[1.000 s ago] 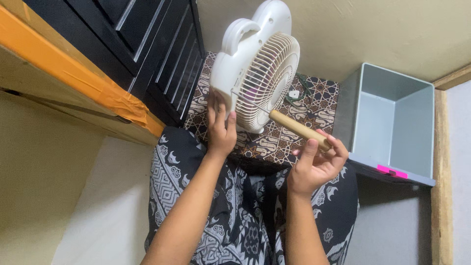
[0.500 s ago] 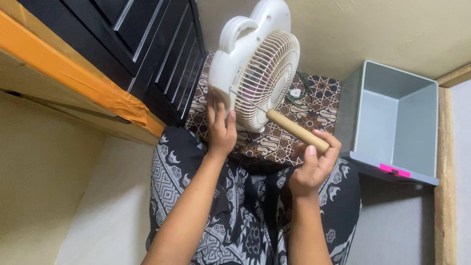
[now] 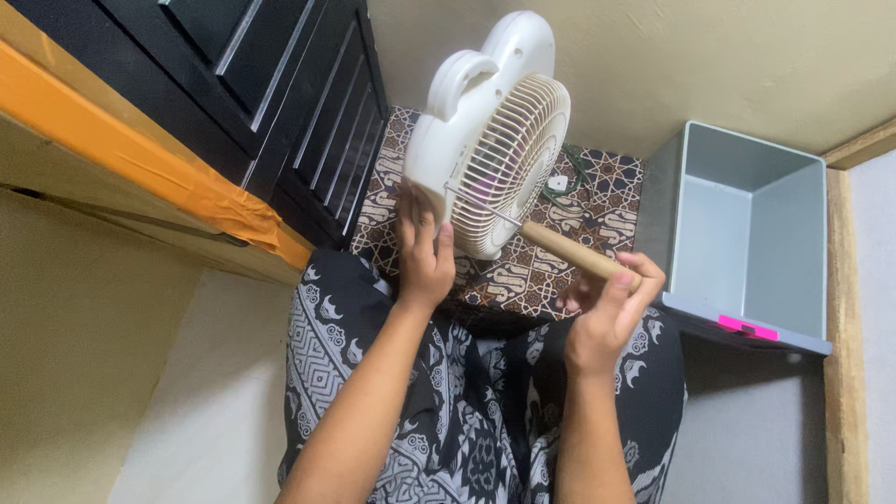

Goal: The person sits on the floor and uses a long screwdriver with a wooden handle to unscrew the rear housing of a small white desk fan. They remove the rear grille to expose the purple fan blades, then reattach the grille and continue tightening the screws to reassemble the fan.

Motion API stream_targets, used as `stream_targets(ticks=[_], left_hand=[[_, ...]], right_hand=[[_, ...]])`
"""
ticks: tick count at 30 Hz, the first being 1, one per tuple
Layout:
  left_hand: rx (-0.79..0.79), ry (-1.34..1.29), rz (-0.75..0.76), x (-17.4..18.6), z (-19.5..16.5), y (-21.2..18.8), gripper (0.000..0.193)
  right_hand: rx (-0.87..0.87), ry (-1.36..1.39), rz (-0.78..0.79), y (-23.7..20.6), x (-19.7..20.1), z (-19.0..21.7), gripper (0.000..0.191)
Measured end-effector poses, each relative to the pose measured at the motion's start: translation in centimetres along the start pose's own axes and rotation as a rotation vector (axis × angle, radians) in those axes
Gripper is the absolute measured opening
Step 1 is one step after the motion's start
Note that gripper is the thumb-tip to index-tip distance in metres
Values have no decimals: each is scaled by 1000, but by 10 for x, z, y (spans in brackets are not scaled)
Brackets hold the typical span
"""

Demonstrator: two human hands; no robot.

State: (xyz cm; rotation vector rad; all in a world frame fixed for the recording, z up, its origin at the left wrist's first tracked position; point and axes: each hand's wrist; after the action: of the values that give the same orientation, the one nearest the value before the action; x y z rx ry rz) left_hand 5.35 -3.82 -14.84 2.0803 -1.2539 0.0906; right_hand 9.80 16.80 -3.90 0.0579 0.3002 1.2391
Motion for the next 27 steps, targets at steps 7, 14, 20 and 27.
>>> stream_targets(ticks=[7,14,20,27], left_hand=[[-36,-37,-4,0,-2,-2,59],[-52,-34,-15,0,-4,-2,59],[-62,-43,-6,-1,-3,-1,59],[-43,-56,1,-2,-3,-1,57]], right_hand=[[99,136,49,3,13,-12,27],[96,-25,-73,14,25,-15,35],[66,-159,-85,15,32,-16,44],[145,-145,-62,15,24,-10,34]])
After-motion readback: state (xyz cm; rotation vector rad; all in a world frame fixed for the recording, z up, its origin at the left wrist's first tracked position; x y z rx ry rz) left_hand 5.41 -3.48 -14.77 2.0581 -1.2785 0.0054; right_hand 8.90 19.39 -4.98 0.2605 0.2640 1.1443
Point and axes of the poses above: each hand's wrist, its own y-axis towards the middle knuckle, its own x-axis out of the back of the hand, z = x × y, and after that the axes turned 3 degrees about -z, right-handed
